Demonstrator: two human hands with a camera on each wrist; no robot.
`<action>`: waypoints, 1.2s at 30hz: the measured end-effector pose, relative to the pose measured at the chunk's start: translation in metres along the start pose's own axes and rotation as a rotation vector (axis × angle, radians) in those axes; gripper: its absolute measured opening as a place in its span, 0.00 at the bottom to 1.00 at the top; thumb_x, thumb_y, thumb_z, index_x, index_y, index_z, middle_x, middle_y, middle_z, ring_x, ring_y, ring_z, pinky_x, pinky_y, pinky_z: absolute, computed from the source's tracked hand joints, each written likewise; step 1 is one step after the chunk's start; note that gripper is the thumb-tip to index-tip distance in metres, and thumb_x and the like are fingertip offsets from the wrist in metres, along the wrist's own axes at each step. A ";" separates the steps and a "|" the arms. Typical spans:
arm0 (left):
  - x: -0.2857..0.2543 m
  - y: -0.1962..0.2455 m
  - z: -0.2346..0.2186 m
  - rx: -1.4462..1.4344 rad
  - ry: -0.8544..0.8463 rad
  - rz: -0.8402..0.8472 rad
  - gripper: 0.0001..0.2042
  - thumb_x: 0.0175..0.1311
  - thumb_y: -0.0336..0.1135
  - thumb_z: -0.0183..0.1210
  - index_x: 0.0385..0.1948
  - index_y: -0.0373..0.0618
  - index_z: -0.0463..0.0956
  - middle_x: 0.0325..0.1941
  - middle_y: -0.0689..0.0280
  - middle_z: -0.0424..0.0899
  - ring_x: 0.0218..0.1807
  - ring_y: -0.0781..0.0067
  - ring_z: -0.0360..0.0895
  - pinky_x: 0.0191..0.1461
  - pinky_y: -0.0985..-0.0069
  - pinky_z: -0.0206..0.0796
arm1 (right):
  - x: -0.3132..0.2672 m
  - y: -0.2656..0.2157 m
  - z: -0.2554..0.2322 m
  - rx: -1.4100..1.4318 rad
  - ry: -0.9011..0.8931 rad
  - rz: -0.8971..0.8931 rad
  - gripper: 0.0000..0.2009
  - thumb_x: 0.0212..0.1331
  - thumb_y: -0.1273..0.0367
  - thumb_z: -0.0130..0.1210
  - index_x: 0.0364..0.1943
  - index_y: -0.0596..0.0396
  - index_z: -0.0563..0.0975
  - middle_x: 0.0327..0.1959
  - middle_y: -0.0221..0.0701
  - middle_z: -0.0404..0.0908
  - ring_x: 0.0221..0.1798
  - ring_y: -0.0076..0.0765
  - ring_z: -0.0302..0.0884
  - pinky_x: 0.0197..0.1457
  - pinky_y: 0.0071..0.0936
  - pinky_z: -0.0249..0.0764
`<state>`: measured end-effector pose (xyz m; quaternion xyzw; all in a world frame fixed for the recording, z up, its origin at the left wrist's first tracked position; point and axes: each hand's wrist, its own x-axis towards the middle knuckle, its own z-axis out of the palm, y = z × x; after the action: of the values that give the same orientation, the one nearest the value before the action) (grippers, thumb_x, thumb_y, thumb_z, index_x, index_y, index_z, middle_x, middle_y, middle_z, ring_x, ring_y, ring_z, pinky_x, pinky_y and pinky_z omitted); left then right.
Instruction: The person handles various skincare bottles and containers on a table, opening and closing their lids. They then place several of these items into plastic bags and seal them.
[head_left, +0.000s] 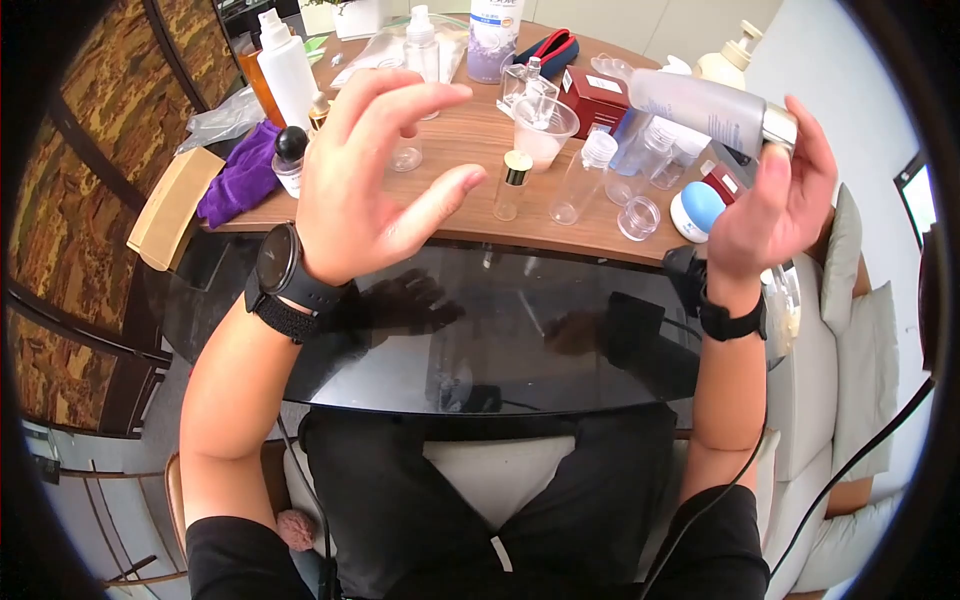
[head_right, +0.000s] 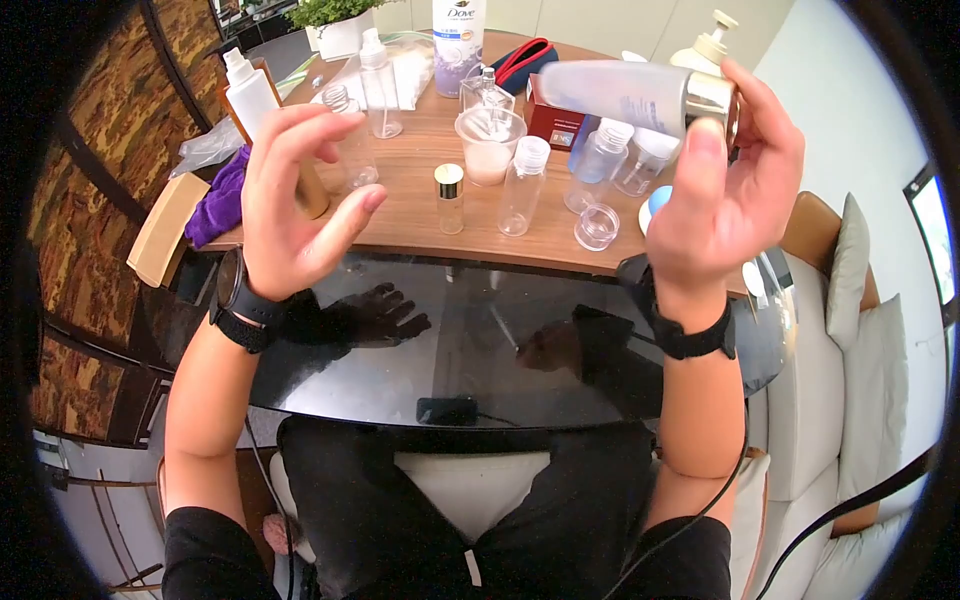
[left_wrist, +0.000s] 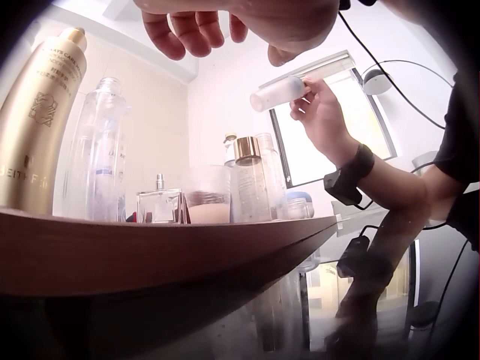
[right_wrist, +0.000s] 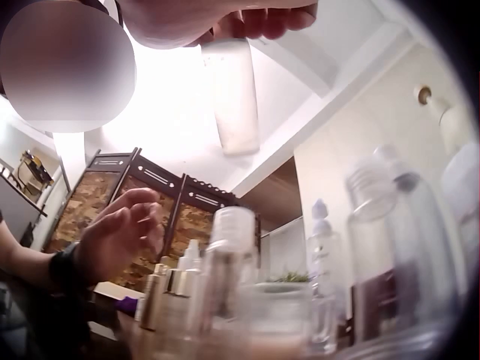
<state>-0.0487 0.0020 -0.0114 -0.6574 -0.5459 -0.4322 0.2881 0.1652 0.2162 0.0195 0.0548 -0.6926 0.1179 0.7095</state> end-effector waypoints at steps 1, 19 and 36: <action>-0.001 0.001 0.001 -0.005 -0.010 -0.019 0.23 0.51 0.31 0.71 0.52 0.43 0.77 0.49 0.57 0.76 0.41 0.64 0.75 0.48 0.71 0.70 | 0.002 0.004 -0.002 -0.070 -0.030 0.026 0.18 0.64 0.69 0.53 0.55 0.66 0.75 0.46 0.37 0.79 0.48 0.29 0.75 0.54 0.26 0.72; -0.001 0.002 0.001 -0.068 -0.157 -0.021 0.16 0.52 0.30 0.68 0.44 0.43 0.81 0.46 0.57 0.74 0.48 0.58 0.75 0.54 0.67 0.69 | -0.014 0.016 0.010 -0.375 -0.683 -0.017 0.10 0.52 0.69 0.65 0.40 0.51 0.83 0.34 0.28 0.84 0.40 0.40 0.75 0.47 0.35 0.73; 0.000 0.003 0.002 -0.076 -0.183 -0.039 0.15 0.52 0.29 0.68 0.44 0.43 0.81 0.45 0.57 0.74 0.48 0.58 0.75 0.53 0.67 0.70 | -0.007 0.016 0.009 -0.416 -0.653 -0.058 0.11 0.52 0.67 0.64 0.39 0.53 0.83 0.43 0.33 0.83 0.48 0.44 0.76 0.54 0.37 0.71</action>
<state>-0.0458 0.0026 -0.0122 -0.6940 -0.5656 -0.3962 0.2034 0.1524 0.2290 0.0110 -0.0360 -0.8893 -0.0691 0.4506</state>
